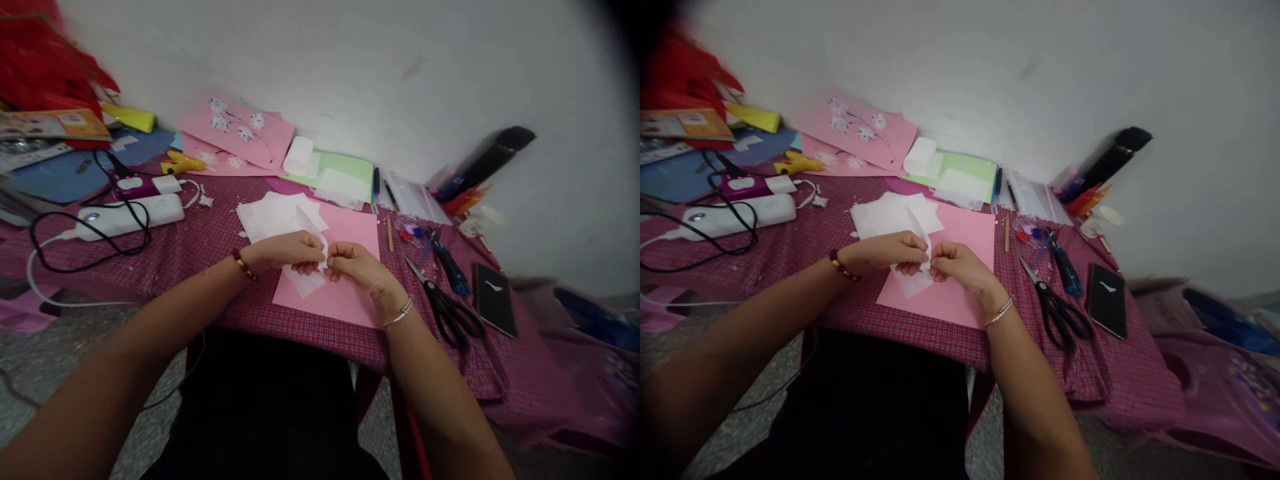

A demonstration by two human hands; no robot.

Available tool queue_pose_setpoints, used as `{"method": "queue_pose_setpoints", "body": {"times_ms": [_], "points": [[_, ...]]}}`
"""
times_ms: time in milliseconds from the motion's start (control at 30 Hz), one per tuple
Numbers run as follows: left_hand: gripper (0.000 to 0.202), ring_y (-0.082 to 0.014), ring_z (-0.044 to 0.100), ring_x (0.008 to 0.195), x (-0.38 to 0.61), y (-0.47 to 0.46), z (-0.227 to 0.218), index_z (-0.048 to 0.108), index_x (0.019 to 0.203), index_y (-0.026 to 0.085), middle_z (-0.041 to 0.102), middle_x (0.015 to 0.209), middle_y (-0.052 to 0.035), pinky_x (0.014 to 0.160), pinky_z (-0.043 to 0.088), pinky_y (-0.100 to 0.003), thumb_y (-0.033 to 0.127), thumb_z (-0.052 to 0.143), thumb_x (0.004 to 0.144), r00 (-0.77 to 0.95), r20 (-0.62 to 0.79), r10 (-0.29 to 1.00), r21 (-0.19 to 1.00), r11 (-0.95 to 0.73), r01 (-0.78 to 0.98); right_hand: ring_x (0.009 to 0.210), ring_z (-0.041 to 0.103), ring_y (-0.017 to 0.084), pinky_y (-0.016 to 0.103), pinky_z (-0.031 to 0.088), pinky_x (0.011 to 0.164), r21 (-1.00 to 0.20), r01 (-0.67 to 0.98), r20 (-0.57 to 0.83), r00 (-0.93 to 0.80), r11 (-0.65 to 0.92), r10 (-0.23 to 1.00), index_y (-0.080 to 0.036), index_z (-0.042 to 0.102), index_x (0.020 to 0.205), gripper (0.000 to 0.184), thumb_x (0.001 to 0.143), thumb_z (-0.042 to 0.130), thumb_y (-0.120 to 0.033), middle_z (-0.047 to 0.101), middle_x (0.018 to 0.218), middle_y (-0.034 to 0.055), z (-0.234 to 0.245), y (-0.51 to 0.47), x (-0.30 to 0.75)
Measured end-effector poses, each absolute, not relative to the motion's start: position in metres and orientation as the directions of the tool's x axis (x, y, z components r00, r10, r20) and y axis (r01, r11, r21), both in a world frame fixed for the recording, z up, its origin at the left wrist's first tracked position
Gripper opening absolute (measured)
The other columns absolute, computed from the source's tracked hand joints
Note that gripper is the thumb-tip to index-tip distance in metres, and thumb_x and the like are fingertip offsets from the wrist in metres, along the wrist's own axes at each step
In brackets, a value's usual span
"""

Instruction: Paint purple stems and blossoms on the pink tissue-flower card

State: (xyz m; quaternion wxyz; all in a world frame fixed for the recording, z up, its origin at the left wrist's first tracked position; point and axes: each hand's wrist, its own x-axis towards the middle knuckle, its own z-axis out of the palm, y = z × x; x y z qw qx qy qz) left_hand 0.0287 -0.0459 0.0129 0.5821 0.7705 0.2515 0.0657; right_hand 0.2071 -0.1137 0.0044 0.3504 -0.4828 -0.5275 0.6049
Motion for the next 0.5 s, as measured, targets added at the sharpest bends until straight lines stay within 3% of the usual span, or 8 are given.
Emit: {"method": "queue_pose_setpoints", "body": {"times_ms": [133, 300, 500], "points": [[0.016, -0.0066, 0.041, 0.04, 0.0288, -0.0475, 0.0157, 0.052, 0.057, 0.017, 0.05, 0.049, 0.0021, 0.042, 0.031, -0.021, 0.018, 0.049, 0.073, 0.86, -0.176, 0.478, 0.934, -0.196, 0.3, 0.051, 0.056, 0.009, 0.023, 0.044, 0.052, -0.979, 0.065, -0.204, -0.281, -0.193, 0.938, -0.019, 0.058, 0.068, 0.006, 0.066, 0.063, -0.022, 0.063, 0.057, -0.002, 0.0031, -0.1129, 0.2071], [0.005, -0.0056, 0.04, 0.042, 0.0306, -0.05, 0.018, 0.053, 0.064, 0.017, 0.047, 0.049, 0.005, 0.043, 0.03, -0.019, 0.014, 0.054, 0.069, 0.791, -0.06, 0.609, 0.938, -0.236, 0.254, 0.049, 0.054, 0.009, 0.023, 0.042, 0.051, -0.98, 0.049, -0.2, -0.231, -0.194, 0.952, -0.018, 0.056, 0.067, 0.007, 0.066, 0.062, -0.023, 0.061, 0.055, -0.0024, 0.0012, -0.1116, 0.2086], [0.009, -0.0053, 0.044, 0.043, 0.0304, -0.0523, 0.023, 0.061, 0.065, 0.015, 0.056, 0.054, 0.0021, 0.043, 0.033, -0.019, 0.016, 0.053, 0.069, 0.792, -0.103, 0.602, 0.917, -0.251, 0.31, 0.047, 0.053, 0.009, 0.022, 0.041, 0.049, -0.981, 0.038, -0.192, -0.204, -0.189, 0.96, -0.018, 0.056, 0.066, 0.007, 0.065, 0.063, -0.022, 0.06, 0.054, -0.0028, -0.0005, -0.1101, 0.2105]]}}
